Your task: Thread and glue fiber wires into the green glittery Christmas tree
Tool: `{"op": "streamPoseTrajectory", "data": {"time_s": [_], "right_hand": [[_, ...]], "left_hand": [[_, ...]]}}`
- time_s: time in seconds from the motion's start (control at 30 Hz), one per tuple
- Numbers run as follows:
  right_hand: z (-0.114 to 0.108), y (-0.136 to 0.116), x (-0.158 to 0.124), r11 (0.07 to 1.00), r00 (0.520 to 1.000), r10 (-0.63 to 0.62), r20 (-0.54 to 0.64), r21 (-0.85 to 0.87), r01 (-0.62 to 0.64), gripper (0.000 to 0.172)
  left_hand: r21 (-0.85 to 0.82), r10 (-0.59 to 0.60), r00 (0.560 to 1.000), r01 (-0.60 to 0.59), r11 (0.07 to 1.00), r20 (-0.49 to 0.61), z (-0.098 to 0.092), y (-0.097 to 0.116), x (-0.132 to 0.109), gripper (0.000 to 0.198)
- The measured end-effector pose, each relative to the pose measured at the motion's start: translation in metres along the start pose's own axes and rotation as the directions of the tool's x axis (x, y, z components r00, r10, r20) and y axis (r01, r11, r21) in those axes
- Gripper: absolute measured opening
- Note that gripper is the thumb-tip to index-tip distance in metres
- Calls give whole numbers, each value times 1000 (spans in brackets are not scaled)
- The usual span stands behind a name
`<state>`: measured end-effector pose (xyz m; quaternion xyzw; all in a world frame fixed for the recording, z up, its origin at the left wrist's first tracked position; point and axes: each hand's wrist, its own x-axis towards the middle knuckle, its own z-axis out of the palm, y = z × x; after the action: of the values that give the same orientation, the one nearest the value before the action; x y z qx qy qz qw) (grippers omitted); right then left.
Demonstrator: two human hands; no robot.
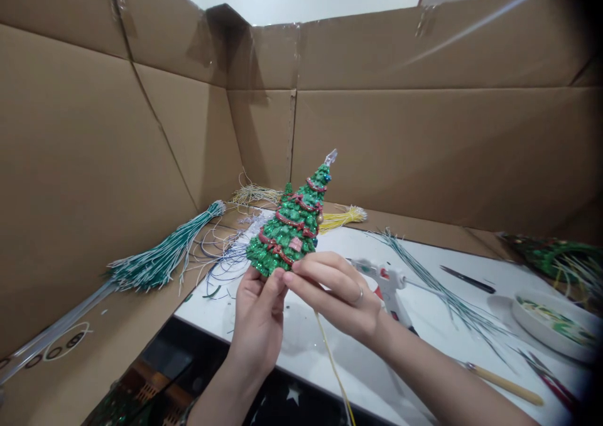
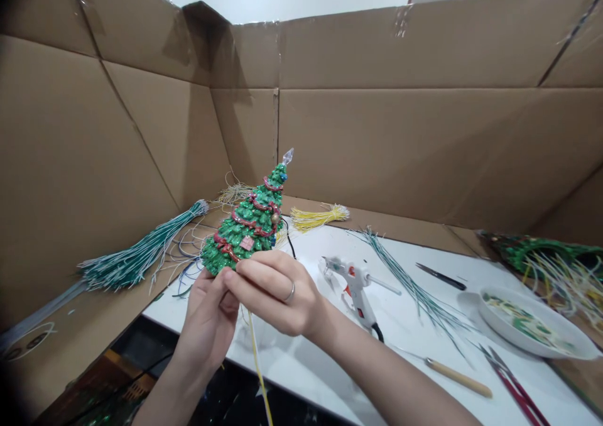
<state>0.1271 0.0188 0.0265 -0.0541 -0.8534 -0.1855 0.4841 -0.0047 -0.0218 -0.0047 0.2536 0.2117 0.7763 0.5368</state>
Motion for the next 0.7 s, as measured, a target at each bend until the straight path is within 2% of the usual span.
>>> {"op": "streamPoseTrajectory", "data": {"time_s": [0.1,0.27,0.47,0.7], "right_hand": [[7,2,-1,999,990,16,-143,33,-11,29],[17,7,-4,989,971,106,-216,123,-80,19],[16,7,-5,985,984,102,-147,154,-79,18],[22,11,-10,996,992,36,-125,82,-26,13]], "left_hand": [[22,12,1000,-12,1000,11,-2,-2,0,25],[38,35,999,-37,999,37,-3,-4,-1,24],[37,42,998,-44,998,41,-2,-5,-2,20],[8,15,999,-16,1000,38,-1,-6,-1,8]]}}
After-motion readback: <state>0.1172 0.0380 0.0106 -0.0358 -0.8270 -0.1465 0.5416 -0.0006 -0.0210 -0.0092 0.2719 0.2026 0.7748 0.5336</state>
